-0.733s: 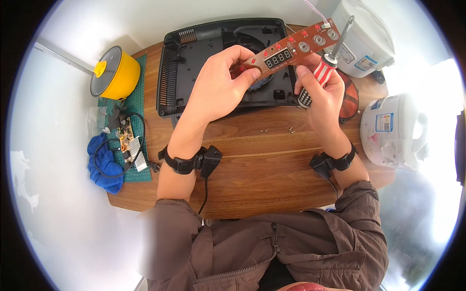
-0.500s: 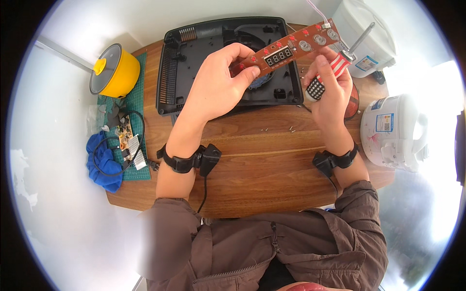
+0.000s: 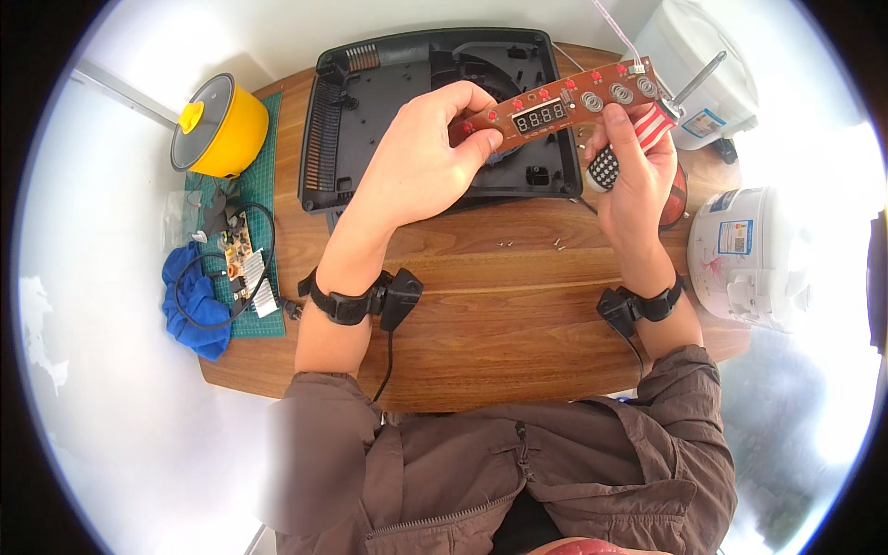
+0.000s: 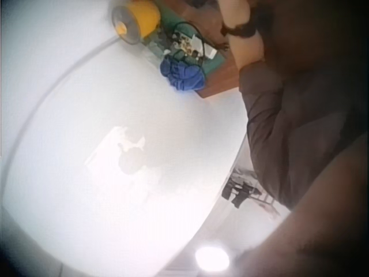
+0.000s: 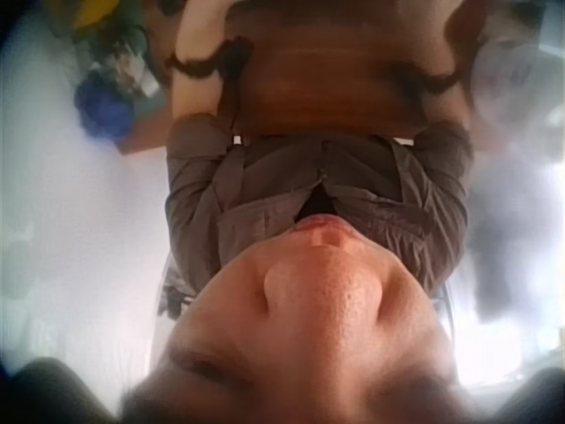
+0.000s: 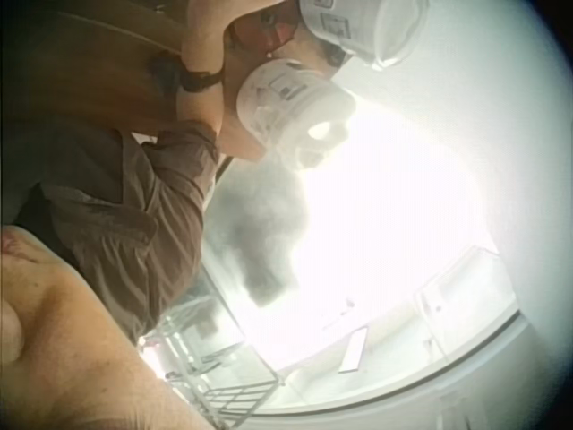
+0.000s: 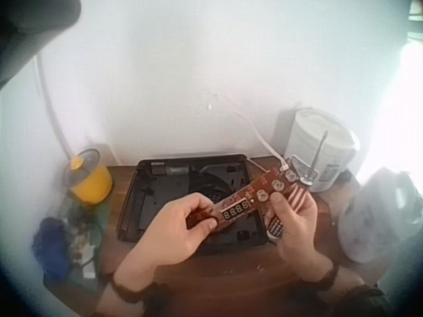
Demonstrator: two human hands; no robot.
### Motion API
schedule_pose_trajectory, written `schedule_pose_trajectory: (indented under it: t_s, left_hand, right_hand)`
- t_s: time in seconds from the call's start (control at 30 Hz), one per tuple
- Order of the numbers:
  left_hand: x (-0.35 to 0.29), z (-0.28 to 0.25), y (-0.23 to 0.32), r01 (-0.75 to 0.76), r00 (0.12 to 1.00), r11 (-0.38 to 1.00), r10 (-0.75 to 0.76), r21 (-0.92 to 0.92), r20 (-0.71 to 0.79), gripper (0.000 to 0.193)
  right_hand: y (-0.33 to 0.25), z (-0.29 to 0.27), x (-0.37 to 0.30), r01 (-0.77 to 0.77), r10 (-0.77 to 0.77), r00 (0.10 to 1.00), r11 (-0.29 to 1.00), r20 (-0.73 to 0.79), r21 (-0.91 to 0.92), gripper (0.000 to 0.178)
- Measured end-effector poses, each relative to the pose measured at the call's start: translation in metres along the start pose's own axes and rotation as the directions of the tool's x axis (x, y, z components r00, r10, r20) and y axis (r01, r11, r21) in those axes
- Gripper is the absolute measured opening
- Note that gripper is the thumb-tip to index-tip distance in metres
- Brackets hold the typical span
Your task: The person assembles an electronic device by securing a circuit board and a cooling fan into a black plastic housing using a screwdriver. They tighten multiple screws to fasten the components and connect the fan wires.
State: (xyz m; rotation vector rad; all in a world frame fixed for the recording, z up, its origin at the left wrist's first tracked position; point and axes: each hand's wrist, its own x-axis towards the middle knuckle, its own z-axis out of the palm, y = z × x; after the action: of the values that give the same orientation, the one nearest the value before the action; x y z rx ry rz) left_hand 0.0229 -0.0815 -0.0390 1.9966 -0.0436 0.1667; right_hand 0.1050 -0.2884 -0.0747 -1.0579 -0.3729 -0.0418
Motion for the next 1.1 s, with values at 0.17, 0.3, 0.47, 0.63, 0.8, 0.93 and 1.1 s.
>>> schedule_pose_trajectory:
  t_s: [0.17, 0.3, 0.47, 0.63, 0.8, 0.93, 1.1]
  left_hand:
    - [-0.001, 0.0, 0.002, 0.006, 1.0, 1.0, -0.006, 0.0, -0.013, 0.017]
    - [0.001, 0.001, 0.003, 0.03, 1.0, 0.999, -0.03, -0.033, -0.004, 0.017]
    - [0.005, 0.007, -0.013, -0.016, 0.993, 0.966, -0.015, -0.259, -0.117, 0.026]
    - [0.007, -0.007, -0.01, 0.093, 0.994, 0.788, -0.111, -0.609, 0.008, 0.046]
    - [0.01, -0.011, -0.014, 0.154, 0.984, 0.37, 0.03, -0.916, 0.177, 0.047]
    - [0.012, -0.009, -0.021, 0.191, 0.972, 0.176, 0.1, -0.966, 0.211, 0.045]
    - [0.011, -0.008, -0.024, 0.189, 0.962, 0.174, 0.164, -0.966, 0.218, 0.049]
  right_hand:
    - [-0.001, 0.001, 0.0, -0.004, 0.004, 1.0, 1.0, 0.003, -0.008, 0.012]
    - [0.003, -0.004, 0.0, -0.009, 0.008, 1.0, 1.0, -0.025, -0.025, 0.013]
    - [0.001, -0.001, -0.002, -0.013, 0.013, 0.999, 1.0, -0.03, 0.015, 0.017]
    - [0.005, -0.004, -0.003, -0.025, 0.027, 0.999, 0.998, -0.029, 0.057, 0.013]
    - [0.007, -0.004, -0.005, -0.062, 0.063, 0.998, 0.996, -0.019, 0.059, 0.012]
    - [0.008, -0.002, -0.007, -0.053, 0.055, 0.998, 0.997, -0.026, 0.06, 0.013]
    - [0.008, 0.0, -0.008, -0.061, 0.063, 0.997, 0.997, -0.039, 0.047, 0.013]
